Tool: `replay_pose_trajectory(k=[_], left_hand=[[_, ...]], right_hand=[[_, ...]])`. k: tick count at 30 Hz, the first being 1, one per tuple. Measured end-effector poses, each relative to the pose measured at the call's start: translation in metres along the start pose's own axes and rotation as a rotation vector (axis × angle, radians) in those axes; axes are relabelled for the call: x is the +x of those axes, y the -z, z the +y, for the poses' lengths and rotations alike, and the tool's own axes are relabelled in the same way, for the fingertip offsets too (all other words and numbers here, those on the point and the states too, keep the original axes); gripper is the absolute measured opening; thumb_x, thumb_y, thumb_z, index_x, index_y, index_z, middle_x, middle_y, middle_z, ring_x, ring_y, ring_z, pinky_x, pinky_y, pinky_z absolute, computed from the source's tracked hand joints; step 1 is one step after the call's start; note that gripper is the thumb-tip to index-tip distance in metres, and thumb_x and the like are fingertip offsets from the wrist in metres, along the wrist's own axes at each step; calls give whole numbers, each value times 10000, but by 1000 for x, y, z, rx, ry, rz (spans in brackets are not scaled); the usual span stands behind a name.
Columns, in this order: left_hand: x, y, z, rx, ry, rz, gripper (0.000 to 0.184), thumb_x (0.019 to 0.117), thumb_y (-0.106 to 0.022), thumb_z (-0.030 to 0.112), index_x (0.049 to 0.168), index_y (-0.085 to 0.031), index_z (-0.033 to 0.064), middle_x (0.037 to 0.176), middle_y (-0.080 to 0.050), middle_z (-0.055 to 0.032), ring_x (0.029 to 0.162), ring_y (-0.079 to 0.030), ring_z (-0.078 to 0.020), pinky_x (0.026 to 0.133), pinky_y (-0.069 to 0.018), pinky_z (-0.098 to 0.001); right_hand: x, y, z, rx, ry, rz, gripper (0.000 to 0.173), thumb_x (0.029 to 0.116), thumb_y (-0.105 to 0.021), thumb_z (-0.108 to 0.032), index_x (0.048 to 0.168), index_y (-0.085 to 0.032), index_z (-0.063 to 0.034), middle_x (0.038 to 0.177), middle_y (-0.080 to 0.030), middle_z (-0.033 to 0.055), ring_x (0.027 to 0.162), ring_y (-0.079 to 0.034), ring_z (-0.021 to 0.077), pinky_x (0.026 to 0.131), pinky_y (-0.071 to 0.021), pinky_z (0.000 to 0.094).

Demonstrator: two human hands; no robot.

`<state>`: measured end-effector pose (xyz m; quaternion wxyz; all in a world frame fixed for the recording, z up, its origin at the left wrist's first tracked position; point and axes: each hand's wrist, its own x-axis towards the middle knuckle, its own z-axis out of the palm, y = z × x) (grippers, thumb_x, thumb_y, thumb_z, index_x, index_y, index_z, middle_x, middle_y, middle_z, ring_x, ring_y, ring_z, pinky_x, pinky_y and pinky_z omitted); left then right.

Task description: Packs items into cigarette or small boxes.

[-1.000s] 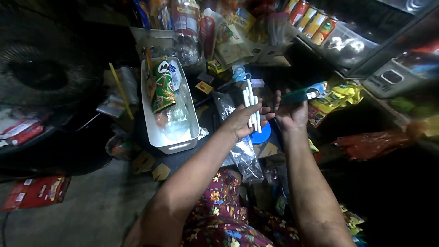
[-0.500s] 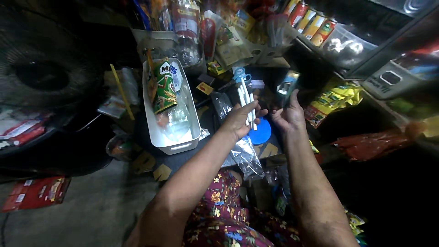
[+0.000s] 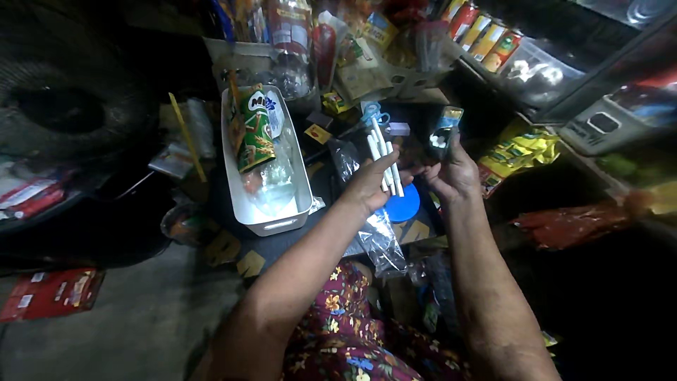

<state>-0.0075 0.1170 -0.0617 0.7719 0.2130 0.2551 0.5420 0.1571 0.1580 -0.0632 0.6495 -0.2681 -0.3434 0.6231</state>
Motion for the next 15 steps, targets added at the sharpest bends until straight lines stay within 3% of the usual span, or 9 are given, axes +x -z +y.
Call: replay_pose_trajectory(k=[3, 7, 11, 15], left_hand=[[-5, -4, 5, -23, 69, 20, 305, 1072, -489, 185, 1367, -491, 105, 1128, -664, -175, 913, -722, -256, 723, -611, -310], [-4, -3, 5, -44, 131, -37, 287, 1083, -449, 196, 1346, -496, 93, 1153, -648, -179, 916, -720, -256, 708, -614, -301], [-5, -2, 5, -34, 178, -106, 278, 1103, -374, 239, 1244, -556, 83, 1134, -668, -150, 891, -718, -219, 670, -600, -277], [-3, 0, 3, -77, 170, -118, 271, 1100, -359, 224, 1186, -580, 92, 1094, -692, -133, 888, -723, -210, 675, -598, -279]], right_hand=[[2, 2, -5, -48, 35, 14, 257, 1126, -338, -282, 1224, -529, -139, 1040, -697, 47, 881, -718, 159, 722, -626, 330], [8, 4, -26, -430, 188, -164, 291, 1116, -376, -254, 1361, -504, -161, 1047, -690, -28, 795, -684, 80, 647, -597, 249], [9, -14, -49, -713, 327, -327, 322, 1091, -442, -192, 1383, -539, -97, 1099, -683, -79, 926, -672, 26, 822, -587, 243], [11, -33, -67, -920, 456, -435, 336, 1077, -447, -134, 1376, -557, -29, 1220, -655, -38, 1059, -640, 12, 947, -549, 242]])
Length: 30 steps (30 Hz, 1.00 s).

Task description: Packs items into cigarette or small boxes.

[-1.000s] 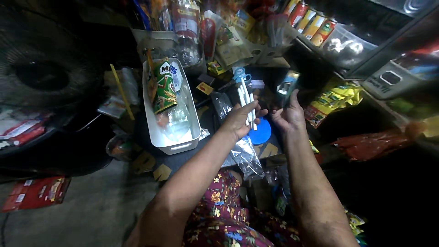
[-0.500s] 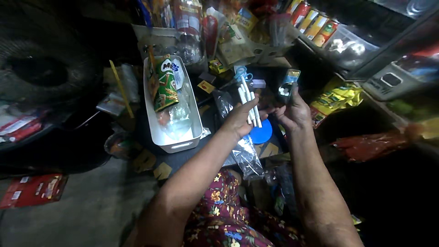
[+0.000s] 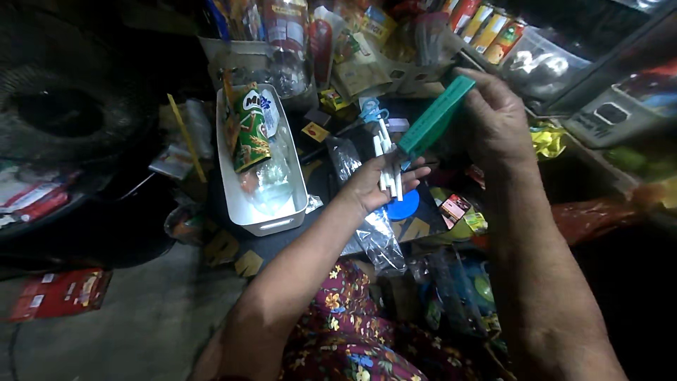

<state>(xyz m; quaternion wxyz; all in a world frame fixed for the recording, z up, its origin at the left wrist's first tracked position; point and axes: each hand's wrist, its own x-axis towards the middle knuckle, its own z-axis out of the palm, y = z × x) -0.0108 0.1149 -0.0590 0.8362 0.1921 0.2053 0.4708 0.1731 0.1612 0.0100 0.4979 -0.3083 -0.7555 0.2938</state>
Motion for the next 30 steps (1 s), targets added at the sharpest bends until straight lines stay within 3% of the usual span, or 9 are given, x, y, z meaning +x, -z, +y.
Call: replay_pose_trajectory(k=[5, 10, 17, 21, 25, 27, 30], left_hand=[[0, 0, 0, -2, -31, -3, 267, 1091, -345, 197, 1170, -578, 94, 1086, -691, -126, 901, -719, -198, 663, -586, -261], [2, 1, 0, 54, -60, -15, 248, 1095, -353, 171, 1191, -565, 86, 1057, -684, -109, 788, -694, -124, 558, -532, -188], [1, 0, 0, 102, -94, 26, 101, 1071, -454, 82, 1141, -525, 69, 997, -680, -89, 691, -667, -77, 515, -515, -162], [2, 4, 0, 118, -129, -14, 157, 1066, -448, 60, 1182, -554, 73, 986, -671, -70, 677, -639, -56, 519, -496, -147], [0, 1, 1, 101, -134, 9, 165, 1054, -467, 42, 1190, -556, 71, 978, -669, -70, 661, -631, -59, 528, -501, -149], [0, 2, 1, 95, -133, -4, 161, 1051, -469, 35, 1183, -553, 73, 973, -666, -66, 669, -635, -58, 535, -509, -150], [0, 3, 0, 98, -152, -2, 170, 1050, -457, 25, 1184, -548, 79, 987, -663, -68, 677, -631, -64, 544, -511, -158]], right_hand=[[10, 5, -12, -52, 126, -58, 314, 1043, -493, -75, 1333, -592, -5, 1172, -689, -25, 1038, -658, 22, 943, -554, 242], [11, 11, -4, -70, 117, 22, 318, 1031, -512, -73, 1328, -592, 7, 1176, -680, 2, 1039, -656, 43, 942, -552, 254], [6, 15, 3, 35, 49, 106, 317, 1017, -533, -52, 1327, -580, -4, 1127, -694, -22, 993, -677, 51, 913, -574, 267], [2, 25, 18, 225, -24, 298, 292, 1032, -505, -45, 1321, -552, -49, 1063, -693, -64, 914, -687, 42, 820, -591, 235], [-18, 28, 43, 604, -237, 550, 246, 1104, -376, -126, 1340, -447, -122, 1108, -643, -23, 1010, -664, 91, 898, -582, 301], [-31, 19, 56, 783, -313, 690, 241, 1109, -376, -152, 1334, -454, -116, 1131, -620, 6, 1034, -641, 108, 914, -563, 305], [-43, 8, 69, 1022, -401, 856, 178, 1092, -393, -134, 1222, -509, -98, 1012, -626, 31, 893, -646, 117, 810, -571, 273]])
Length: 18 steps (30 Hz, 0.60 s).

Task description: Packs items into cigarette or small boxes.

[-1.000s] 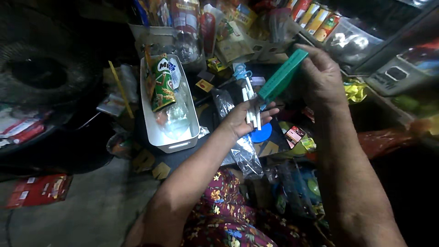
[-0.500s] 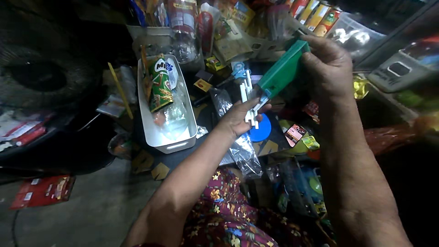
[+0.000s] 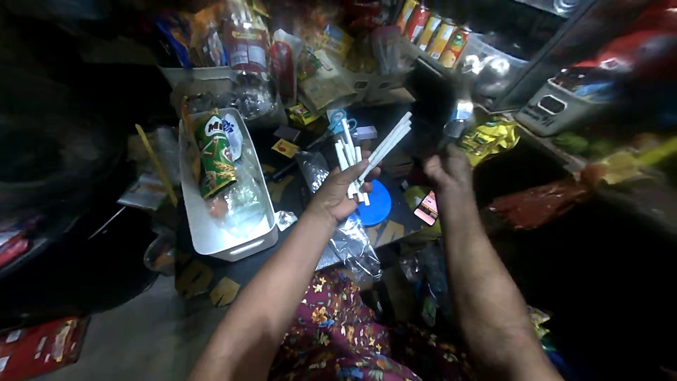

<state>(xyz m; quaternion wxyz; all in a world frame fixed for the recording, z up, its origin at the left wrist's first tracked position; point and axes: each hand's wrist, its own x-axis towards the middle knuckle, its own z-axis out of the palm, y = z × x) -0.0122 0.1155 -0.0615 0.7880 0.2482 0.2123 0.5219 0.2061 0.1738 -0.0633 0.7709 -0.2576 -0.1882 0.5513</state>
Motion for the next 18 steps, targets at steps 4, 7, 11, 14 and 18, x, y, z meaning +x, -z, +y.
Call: replay_pose_trajectory(k=[4, 7, 11, 14, 18], left_hand=[[2, 3, -1, -6, -45, 36, 191, 1048, -457, 40, 1213, -537, 94, 999, -649, -64, 696, -640, -71, 554, -523, -162], [3, 4, -2, -12, -64, 58, 201, 1041, -461, 32, 1213, -538, 99, 994, -656, -62, 697, -647, -77, 556, -528, -170], [1, 3, -1, -21, -73, 89, 180, 1029, -477, 23, 1166, -562, 104, 892, -663, -45, 675, -654, -84, 550, -533, -178], [0, 4, -1, -14, -80, 100, 181, 1034, -474, 30, 1178, -554, 104, 880, -665, -46, 666, -653, -84, 547, -535, -183], [5, 12, -4, -2, -105, 85, 186, 1031, -507, 55, 1190, -576, 122, 933, -671, -58, 664, -652, -87, 550, -541, -181]], right_hand=[[-10, 8, 5, 69, -167, -16, 221, 1098, -346, -178, 1068, -550, -98, 883, -675, 34, 719, -682, 86, 639, -584, 193], [-17, 15, 6, 65, -223, -135, 232, 1094, -337, -154, 1080, -562, -95, 923, -688, 56, 740, -698, 98, 625, -585, 187], [-30, 12, 10, 17, -190, -169, 209, 1086, -346, -93, 1092, -555, -91, 950, -685, 68, 777, -701, 124, 675, -595, 211], [-38, 11, 13, -37, -175, -194, 210, 1087, -357, -95, 1096, -565, -117, 962, -688, 45, 799, -703, 107, 681, -599, 206], [-37, 13, 17, -3, -142, -218, 219, 1082, -377, -77, 1148, -583, -108, 991, -690, 36, 881, -700, 126, 800, -606, 267]])
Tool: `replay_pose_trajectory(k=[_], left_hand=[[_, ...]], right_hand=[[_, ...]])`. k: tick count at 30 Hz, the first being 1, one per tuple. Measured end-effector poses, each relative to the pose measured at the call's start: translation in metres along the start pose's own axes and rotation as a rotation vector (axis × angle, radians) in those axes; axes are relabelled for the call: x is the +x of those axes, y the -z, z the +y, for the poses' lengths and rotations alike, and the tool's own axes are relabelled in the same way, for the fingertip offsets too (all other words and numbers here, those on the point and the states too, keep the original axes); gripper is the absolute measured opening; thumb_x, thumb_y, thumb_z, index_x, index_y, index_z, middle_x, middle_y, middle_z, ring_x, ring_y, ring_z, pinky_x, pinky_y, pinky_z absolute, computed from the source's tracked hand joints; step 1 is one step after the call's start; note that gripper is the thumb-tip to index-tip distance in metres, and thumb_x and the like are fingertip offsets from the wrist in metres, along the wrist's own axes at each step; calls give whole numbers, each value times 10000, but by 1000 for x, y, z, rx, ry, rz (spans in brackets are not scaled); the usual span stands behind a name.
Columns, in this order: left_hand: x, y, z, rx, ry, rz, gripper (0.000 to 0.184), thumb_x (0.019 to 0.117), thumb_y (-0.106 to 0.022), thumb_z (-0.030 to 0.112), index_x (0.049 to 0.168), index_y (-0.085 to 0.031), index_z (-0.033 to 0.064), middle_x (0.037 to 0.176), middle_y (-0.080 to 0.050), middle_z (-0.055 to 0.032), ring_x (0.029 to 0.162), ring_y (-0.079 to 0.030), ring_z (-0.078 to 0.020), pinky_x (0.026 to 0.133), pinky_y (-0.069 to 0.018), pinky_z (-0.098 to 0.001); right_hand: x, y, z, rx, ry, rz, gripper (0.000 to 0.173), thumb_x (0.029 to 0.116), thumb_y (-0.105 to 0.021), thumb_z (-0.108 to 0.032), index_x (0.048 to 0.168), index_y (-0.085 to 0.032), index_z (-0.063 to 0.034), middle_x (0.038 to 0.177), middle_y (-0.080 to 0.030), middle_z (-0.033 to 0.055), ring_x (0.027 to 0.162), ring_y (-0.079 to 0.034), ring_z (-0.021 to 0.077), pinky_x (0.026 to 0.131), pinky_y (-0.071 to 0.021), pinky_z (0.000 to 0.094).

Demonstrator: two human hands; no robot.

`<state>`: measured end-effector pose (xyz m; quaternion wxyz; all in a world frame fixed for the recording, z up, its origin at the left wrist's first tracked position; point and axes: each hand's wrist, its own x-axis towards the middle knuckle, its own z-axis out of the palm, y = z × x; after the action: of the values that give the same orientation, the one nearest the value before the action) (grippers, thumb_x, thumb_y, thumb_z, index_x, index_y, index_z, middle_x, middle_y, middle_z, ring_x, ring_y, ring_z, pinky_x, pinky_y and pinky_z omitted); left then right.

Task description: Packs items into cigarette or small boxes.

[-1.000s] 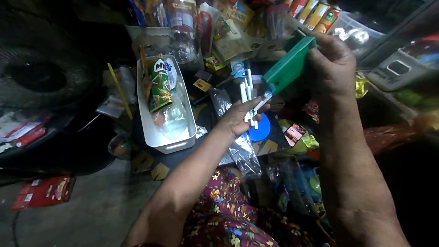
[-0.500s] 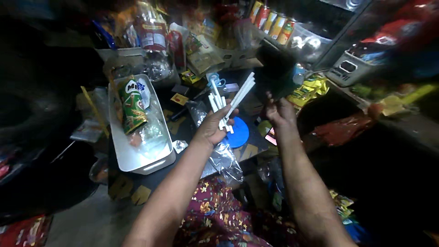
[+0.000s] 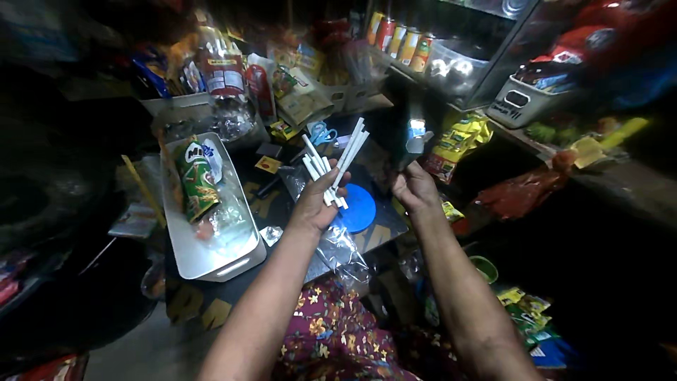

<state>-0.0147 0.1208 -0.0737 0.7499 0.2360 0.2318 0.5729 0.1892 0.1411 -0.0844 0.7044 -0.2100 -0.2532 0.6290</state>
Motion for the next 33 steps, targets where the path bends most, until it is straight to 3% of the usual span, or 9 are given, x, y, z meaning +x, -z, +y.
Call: replay_pose_trajectory(k=[8, 12, 14, 15, 17, 22, 24, 29, 33], left_hand=[[-4, -5, 8, -39, -32, 7, 185, 1045, -449, 43, 1163, -573, 113, 896, -651, -48, 663, -642, -80, 557, -540, -178], [-5, -6, 16, -89, -87, 4, 198, 1065, -412, 68, 1161, -575, 128, 885, -659, -18, 665, -644, -60, 575, -544, -167], [-5, -7, 22, -128, -115, -5, 198, 1070, -396, 73, 1141, -570, 137, 929, -658, -12, 678, -642, -50, 579, -544, -160], [-5, -6, 24, -164, -128, -7, 196, 1070, -396, 70, 1141, -566, 136, 948, -658, -18, 688, -649, -56, 580, -550, -163], [-6, -5, 28, -215, -146, 1, 190, 1076, -393, 82, 1119, -569, 137, 910, -665, -19, 674, -656, -63, 565, -550, -164], [-6, -6, 30, -249, -169, -48, 216, 1074, -383, 78, 1094, -593, 127, 877, -673, -20, 669, -659, -62, 575, -548, -160], [-7, -7, 29, -249, -149, -54, 217, 1072, -382, 75, 1093, -593, 121, 885, -678, -31, 666, -667, -67, 573, -557, -165], [-5, -4, 24, -198, -126, -71, 201, 1069, -400, 74, 1097, -591, 131, 906, -667, -33, 688, -662, -77, 583, -560, -179], [-8, -10, 21, -27, -138, 16, 184, 1059, -440, 73, 1124, -597, 145, 881, -663, -15, 655, -636, -55, 569, -533, -157]], right_hand=[[2, -3, 4, -51, -39, 28, 230, 1082, -369, -78, 1167, -581, -106, 962, -692, 49, 842, -709, 152, 763, -618, 300], [11, -10, 5, -497, -93, -1, 279, 1085, -393, -122, 1289, -580, -83, 943, -677, 35, 674, -625, 83, 555, -524, 217], [19, -16, 1, -754, -117, -79, 293, 1092, -399, -136, 1309, -581, -64, 950, -669, 20, 619, -587, 47, 512, -496, 191], [26, -18, -1, -874, -131, -140, 307, 1090, -401, -135, 1321, -585, -49, 996, -672, 33, 656, -593, 48, 549, -502, 201], [39, -22, -4, -1092, -144, -289, 313, 1089, -419, -129, 1316, -604, -18, 1106, -672, 77, 853, -642, 78, 752, -553, 266], [53, -46, 6, -1465, -71, -496, 287, 1076, -464, -88, 1242, -681, 0, 1280, -657, 172, 1177, -619, 226, 1042, -468, 434], [59, -47, 16, -1522, -12, -521, 279, 1067, -483, -82, 1229, -696, -1, 1261, -673, 186, 1174, -634, 273, 1045, -465, 476], [62, -37, 29, -1498, 293, -385, 265, 1036, -573, -154, 1206, -715, -9, 1191, -690, 190, 1122, -661, 274, 1019, -501, 451], [47, -41, 19, -1123, 368, -245, 295, 1067, -504, -161, 1251, -660, 10, 1103, -693, 100, 928, -657, 95, 834, -547, 274]])
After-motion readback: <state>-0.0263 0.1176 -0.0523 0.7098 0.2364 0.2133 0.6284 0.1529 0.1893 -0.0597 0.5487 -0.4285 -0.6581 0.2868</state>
